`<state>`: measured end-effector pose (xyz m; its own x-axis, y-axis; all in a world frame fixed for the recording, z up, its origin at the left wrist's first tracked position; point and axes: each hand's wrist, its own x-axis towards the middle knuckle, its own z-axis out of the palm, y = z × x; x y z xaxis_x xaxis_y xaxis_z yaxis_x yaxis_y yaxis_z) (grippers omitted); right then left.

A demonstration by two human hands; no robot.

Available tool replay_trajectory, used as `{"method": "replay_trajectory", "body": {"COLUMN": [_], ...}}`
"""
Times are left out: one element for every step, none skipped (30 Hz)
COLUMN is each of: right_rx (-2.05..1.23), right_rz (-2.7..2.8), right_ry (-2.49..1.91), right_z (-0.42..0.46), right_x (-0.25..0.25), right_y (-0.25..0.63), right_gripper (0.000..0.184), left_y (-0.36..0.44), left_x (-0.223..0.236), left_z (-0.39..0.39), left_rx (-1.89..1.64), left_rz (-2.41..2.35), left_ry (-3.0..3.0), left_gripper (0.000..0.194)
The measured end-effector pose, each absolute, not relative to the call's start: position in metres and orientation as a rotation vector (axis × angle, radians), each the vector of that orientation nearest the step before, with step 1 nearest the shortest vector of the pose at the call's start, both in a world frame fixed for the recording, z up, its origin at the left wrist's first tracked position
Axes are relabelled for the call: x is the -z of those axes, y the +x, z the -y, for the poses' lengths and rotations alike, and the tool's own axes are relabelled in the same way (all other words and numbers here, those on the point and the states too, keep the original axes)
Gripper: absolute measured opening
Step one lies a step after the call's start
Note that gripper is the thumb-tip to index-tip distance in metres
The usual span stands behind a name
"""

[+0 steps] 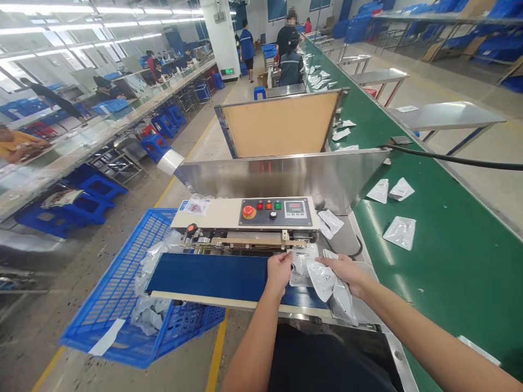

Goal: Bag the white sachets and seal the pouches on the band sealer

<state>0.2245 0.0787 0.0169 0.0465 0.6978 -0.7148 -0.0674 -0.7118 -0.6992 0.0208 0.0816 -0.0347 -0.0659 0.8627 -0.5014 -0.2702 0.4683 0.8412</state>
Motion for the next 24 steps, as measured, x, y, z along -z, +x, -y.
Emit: {"method": "replay_trajectory", "body": {"right_rx": [-1.757, -1.792, -1.808, -1.784, -1.742, -1.692, -1.638, -1.585, -1.534, -1.494, -1.458, -1.421, -1.378, -1.327, -1.278, -1.243, -1.226, -1.235, -1.253, -1.263, -1.254, -1.23, -1.2, -1.172], "right_rz": [0.638, 0.633, 0.633, 0.66, 0.703, 0.76, 0.829, 0.906, 0.977, 1.036, 1.075, 1.092, 1.092, 1.079, 1.067, 1.071, 1.095, 1.139, 1.188, 1.227, 1.244, 1.237, 1.211, 1.175], "right_ry": [-1.745, -1.734, -1.723, -1.709, -1.706, -1.709, -1.712, -1.709, -1.703, -1.688, -1.667, -1.645, -1.628, -1.621, -1.623, -1.626, -1.629, -1.625, -1.613, -1.599, -1.592, -1.595, -1.607, -1.62], "right_z": [-0.076, -0.073, -0.069, -0.065, -0.06, -0.056, -0.053, -0.051, -0.049, -0.049, -0.05, -0.051, -0.053, -0.053, -0.053, -0.051, -0.048, -0.045, -0.04, -0.036, -0.032, -0.029, -0.026, -0.024], "right_x": [-0.017, -0.018, -0.019, -0.02, -0.022, -0.024, -0.026, -0.029, -0.032, -0.036, -0.04, -0.044, -0.047, -0.051, -0.054, -0.057, -0.059, -0.06, -0.062, -0.063, -0.064, -0.064, -0.065, -0.065], "right_y": [0.22, 0.216, 0.213, 0.209, 0.206, 0.203, 0.2, 0.196, 0.193, 0.191, 0.19, 0.191, 0.195, 0.2, 0.207, 0.215, 0.222, 0.229, 0.235, 0.239, 0.241, 0.243, 0.244, 0.245], "right_gripper": [0.032, 0.035, 0.038, 0.042, 0.047, 0.051, 0.054, 0.057, 0.06, 0.062, 0.065, 0.068, 0.072, 0.076, 0.078, 0.076, 0.07, 0.062, 0.055, 0.052, 0.052, 0.054, 0.055, 0.056], "left_y": [0.01, -0.001, -0.012, -0.022, -0.031, -0.036, -0.038, -0.037, -0.033, -0.027, -0.019, -0.011, -0.003, 0.003, 0.009, 0.013, 0.017, 0.019, 0.022, 0.024, 0.027, 0.029, 0.032, 0.034], "left_x": [0.033, 0.031, 0.028, 0.024, 0.02, 0.014, 0.009, 0.003, -0.003, -0.008, -0.012, -0.015, -0.017, -0.018, -0.018, -0.017, -0.016, -0.015, -0.013, -0.012, -0.011, -0.01, -0.011, -0.012], "left_z": [-0.08, -0.077, -0.072, -0.066, -0.06, -0.053, -0.047, -0.041, -0.038, -0.036, -0.035, -0.036, -0.037, -0.039, -0.04, -0.041, -0.041, -0.041, -0.04, -0.039, -0.039, -0.04, -0.041, -0.043], "left_rx": [-1.034, -1.054, -1.091, -1.143, -1.199, -1.242, -1.254, -1.22, -1.142, -1.036, -0.937, -0.869, -0.847, -0.861, -0.897, -0.929, -0.941, -0.929, -0.904, -0.878, -0.861, -0.85, -0.851, -0.862], "left_rz": [-1.33, -1.36, -1.42, -1.508, -1.608, -1.686, -1.708, -1.657, -1.538, -1.386, -1.242, -1.141, -1.091, -1.077, -1.082, -1.086, -1.079, -1.062, -1.047, -1.041, -1.044, -1.048, -1.053, -1.058], "left_ry": [0.582, 0.573, 0.569, 0.573, 0.589, 0.621, 0.673, 0.744, 0.826, 0.91, 0.977, 1.014, 1.014, 0.979, 0.919, 0.849, 0.79, 0.753, 0.739, 0.744, 0.764, 0.795, 0.832, 0.873], "left_gripper": [0.058, 0.058, 0.057, 0.056, 0.055, 0.054, 0.055, 0.056, 0.057, 0.059, 0.062, 0.064, 0.067, 0.07, 0.075, 0.079, 0.083, 0.086, 0.088, 0.087, 0.085, 0.081, 0.076, 0.07]}}
